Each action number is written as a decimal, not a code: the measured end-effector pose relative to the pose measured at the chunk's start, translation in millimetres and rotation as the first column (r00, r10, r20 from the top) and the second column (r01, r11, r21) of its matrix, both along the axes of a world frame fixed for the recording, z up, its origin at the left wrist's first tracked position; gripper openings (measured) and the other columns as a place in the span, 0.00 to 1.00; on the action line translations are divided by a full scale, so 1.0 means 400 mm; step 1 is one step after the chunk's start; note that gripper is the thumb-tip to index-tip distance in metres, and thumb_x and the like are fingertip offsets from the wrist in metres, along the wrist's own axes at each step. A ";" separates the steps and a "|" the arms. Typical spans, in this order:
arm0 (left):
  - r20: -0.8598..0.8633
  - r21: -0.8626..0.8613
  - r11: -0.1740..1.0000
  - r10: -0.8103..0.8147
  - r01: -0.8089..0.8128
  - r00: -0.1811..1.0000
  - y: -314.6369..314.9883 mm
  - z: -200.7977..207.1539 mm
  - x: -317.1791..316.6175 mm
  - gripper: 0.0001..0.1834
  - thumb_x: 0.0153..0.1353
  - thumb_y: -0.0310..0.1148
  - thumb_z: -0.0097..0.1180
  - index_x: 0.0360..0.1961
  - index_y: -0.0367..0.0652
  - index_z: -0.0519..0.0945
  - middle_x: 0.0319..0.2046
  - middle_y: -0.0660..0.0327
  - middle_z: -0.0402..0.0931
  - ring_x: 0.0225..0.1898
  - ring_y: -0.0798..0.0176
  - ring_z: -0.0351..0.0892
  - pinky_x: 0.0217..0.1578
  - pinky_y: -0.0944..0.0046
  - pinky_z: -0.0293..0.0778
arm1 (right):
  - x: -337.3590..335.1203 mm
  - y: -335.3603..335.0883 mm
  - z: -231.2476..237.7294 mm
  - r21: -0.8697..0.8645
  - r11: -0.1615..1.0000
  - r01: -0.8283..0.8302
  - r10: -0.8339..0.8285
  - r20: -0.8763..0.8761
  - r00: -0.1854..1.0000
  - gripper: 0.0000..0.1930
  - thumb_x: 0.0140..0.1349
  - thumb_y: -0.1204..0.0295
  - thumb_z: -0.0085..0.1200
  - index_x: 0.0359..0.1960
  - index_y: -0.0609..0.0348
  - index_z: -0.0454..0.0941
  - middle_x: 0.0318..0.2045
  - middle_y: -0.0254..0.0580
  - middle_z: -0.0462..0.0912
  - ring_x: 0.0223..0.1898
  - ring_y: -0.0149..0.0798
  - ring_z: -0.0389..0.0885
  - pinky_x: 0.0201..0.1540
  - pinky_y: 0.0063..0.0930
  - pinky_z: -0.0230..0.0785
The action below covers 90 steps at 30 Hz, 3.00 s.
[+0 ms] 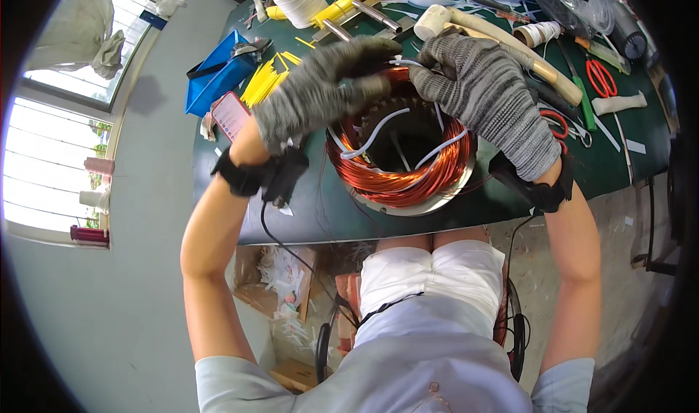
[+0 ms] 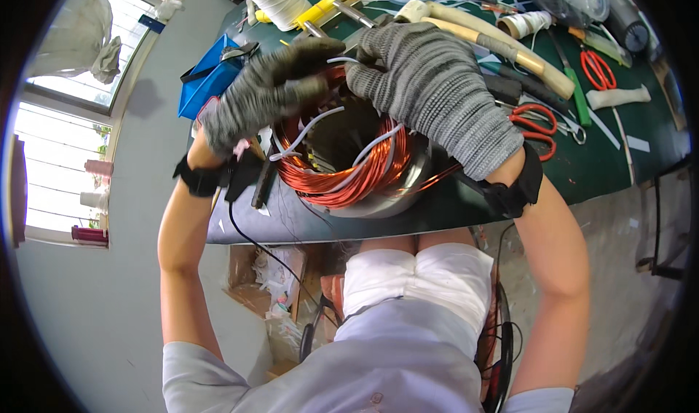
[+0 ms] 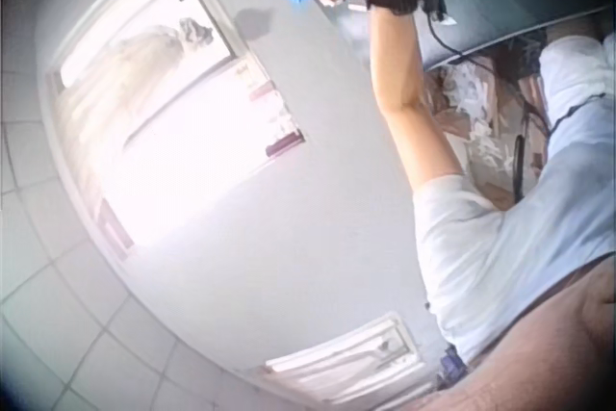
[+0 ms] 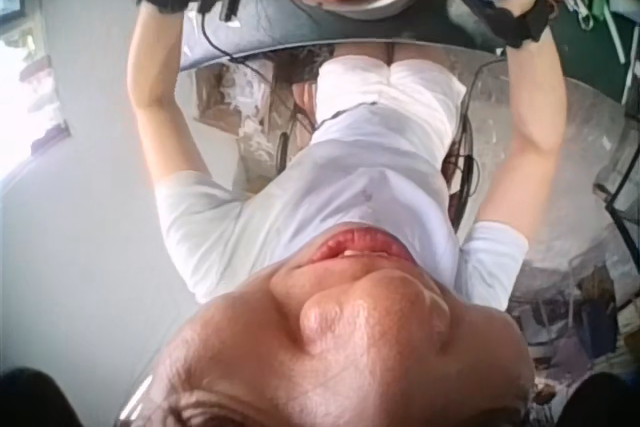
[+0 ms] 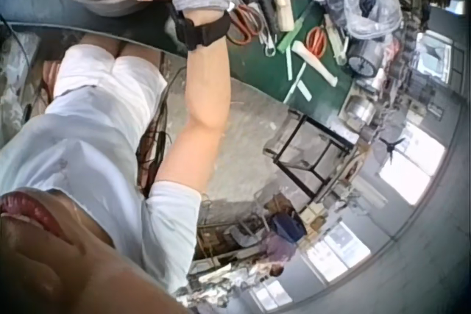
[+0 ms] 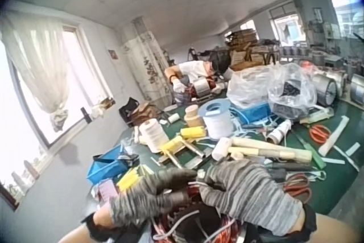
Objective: The person is winding and organizing copper wire coils within a motor stator, using tools to secure and trim the wires.
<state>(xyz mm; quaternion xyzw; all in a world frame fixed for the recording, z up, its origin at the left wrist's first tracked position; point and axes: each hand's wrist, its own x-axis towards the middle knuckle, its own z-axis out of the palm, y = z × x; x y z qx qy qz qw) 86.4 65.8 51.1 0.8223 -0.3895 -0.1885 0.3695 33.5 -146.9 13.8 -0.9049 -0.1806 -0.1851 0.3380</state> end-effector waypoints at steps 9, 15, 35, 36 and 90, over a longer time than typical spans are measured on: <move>0.047 -0.189 0.978 0.102 -0.091 0.994 0.024 -0.040 -0.052 0.31 0.55 0.29 0.55 0.61 0.43 0.62 0.57 0.59 0.66 0.57 0.65 0.64 0.58 0.65 0.59 | 0.039 0.001 -0.056 0.342 0.891 -0.300 0.253 0.177 0.951 0.09 0.60 0.76 0.45 0.39 0.61 0.76 0.32 0.36 0.78 0.34 0.28 0.74 0.42 0.21 0.67; -0.066 -0.147 0.977 0.143 -0.152 0.987 0.022 -0.026 -0.064 0.23 0.55 0.23 0.50 0.54 0.41 0.71 0.45 0.65 0.76 0.40 0.75 0.73 0.42 0.73 0.70 | 0.037 0.003 -0.063 0.470 0.880 -0.068 0.074 0.007 0.997 0.11 0.55 0.80 0.42 0.35 0.64 0.77 0.30 0.40 0.80 0.36 0.34 0.77 0.45 0.25 0.68; -0.002 -0.334 0.940 0.072 -0.068 0.997 0.050 -0.076 -0.055 0.19 0.65 0.38 0.42 0.54 0.40 0.69 0.52 0.56 0.67 0.50 0.66 0.69 0.52 0.66 0.65 | 0.045 0.004 -0.134 0.705 0.614 -0.355 0.348 0.162 0.923 0.13 0.60 0.69 0.41 0.35 0.65 0.75 0.38 0.43 0.78 0.41 0.35 0.75 0.49 0.30 0.65; 0.097 -0.342 0.938 0.096 -0.057 0.991 0.058 -0.073 -0.075 0.17 0.64 0.37 0.44 0.50 0.40 0.72 0.53 0.55 0.66 0.51 0.62 0.68 0.53 0.65 0.64 | 0.040 0.005 -0.135 0.662 0.662 -0.352 0.331 0.163 0.929 0.12 0.60 0.69 0.41 0.36 0.65 0.74 0.38 0.44 0.78 0.41 0.34 0.74 0.49 0.29 0.65; 0.176 -0.253 0.936 0.294 -0.245 0.939 0.043 -0.033 -0.155 0.08 0.56 0.30 0.46 0.29 0.41 0.77 0.43 0.55 0.69 0.40 0.64 0.68 0.38 0.64 0.66 | 0.043 0.014 -0.116 0.809 0.465 -0.360 0.473 0.117 0.873 0.10 0.57 0.67 0.53 0.37 0.58 0.73 0.38 0.32 0.73 0.42 0.27 0.69 0.49 0.25 0.62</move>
